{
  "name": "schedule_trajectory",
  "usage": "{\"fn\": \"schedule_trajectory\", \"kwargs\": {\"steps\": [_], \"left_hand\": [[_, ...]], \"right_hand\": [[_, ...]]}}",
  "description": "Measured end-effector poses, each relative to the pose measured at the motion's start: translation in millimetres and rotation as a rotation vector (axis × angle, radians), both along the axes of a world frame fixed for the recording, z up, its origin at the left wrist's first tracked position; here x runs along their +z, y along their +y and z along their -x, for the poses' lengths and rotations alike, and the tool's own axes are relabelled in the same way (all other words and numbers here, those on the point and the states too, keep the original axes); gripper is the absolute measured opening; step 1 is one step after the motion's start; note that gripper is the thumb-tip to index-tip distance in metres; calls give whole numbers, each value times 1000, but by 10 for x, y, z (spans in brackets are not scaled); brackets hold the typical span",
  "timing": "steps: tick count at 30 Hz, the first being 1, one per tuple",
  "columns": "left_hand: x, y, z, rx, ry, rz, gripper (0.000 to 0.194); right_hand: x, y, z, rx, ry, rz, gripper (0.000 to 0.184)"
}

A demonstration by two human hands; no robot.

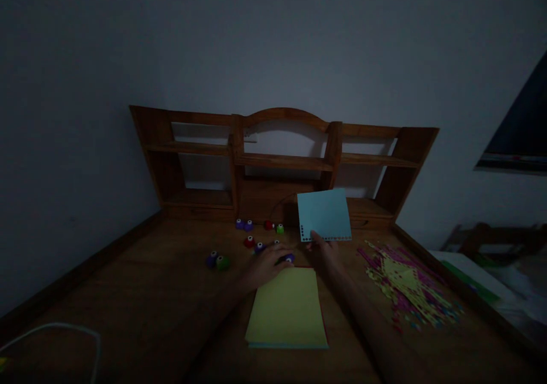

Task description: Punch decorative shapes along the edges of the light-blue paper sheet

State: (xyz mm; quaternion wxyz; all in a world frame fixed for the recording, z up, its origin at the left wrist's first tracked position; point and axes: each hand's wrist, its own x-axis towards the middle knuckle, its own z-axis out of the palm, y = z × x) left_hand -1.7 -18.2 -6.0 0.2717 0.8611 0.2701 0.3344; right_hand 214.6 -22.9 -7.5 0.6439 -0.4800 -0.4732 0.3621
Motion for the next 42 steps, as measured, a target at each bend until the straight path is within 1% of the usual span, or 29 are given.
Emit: {"fn": "schedule_trajectory", "kwargs": {"steps": [2, 5, 7, 10, 13, 15, 17, 19, 21, 23, 26, 27, 29, 32, 34, 36, 38, 40, 42], "left_hand": [[-36, 31, -7, 12, -6, -20, 33], [-62, 61, -18, 77, 4, -88, 28], [-42, 54, -26, 108, 9, -117, 27], [46, 17, -34, 141, -48, -111, 28], [140, 1, -28, 195, -203, -30, 28], [164, 19, -9, 186, -307, 71, 26], [150, 50, 15, 162, -372, 192, 25], [120, 75, 34, 167, -386, 317, 29], [100, 77, 38, 179, -390, 407, 33], [109, 51, 28, 211, -442, 432, 38], [155, -8, 6, 266, -518, 419, 59], [167, -24, 1, 271, -520, 420, 65], [173, -39, -3, 261, -515, 418, 69], [138, -29, 5, 240, -545, 393, 64], [111, -20, 16, 251, -539, 409, 57], [107, -21, 30, 322, -500, 483, 51], [129, -30, 44, 425, -472, 565, 46], [165, -39, 54, 494, -499, 589, 43], [199, -39, 61, 523, -543, 574, 38]], "right_hand": [[21, -8, 32, 5, 53, 24, 40], [35, -17, 79, 36, 44, 29, 41], [29, -28, 105, 65, 18, 15, 41], [7, -59, 133, 110, -31, -8, 37], [-4, -101, 153, 138, -87, -3, 37], [10, -129, 164, 156, -112, -1, 38], [44, -153, 170, 200, -142, -5, 40], [92, -167, 172, 258, -175, -13, 41], [136, -165, 170, 295, -177, -17, 39], [158, -148, 164, 297, -122, -14, 38], [145, -107, 151, 269, -7, 9, 36], [135, -96, 147, 251, 15, 20, 35], [129, -85, 141, 210, 29, 32, 33], [182, -102, 128, 159, 30, -7, 30], [242, -121, 114, 145, 31, -38, 29], [283, -128, 98, 128, 54, -52, 30], [279, -117, 88, 109, 93, -44, 31], [228, -94, 92, 111, 123, -19, 33], [157, -74, 112, 134, 131, 18, 35]]}}
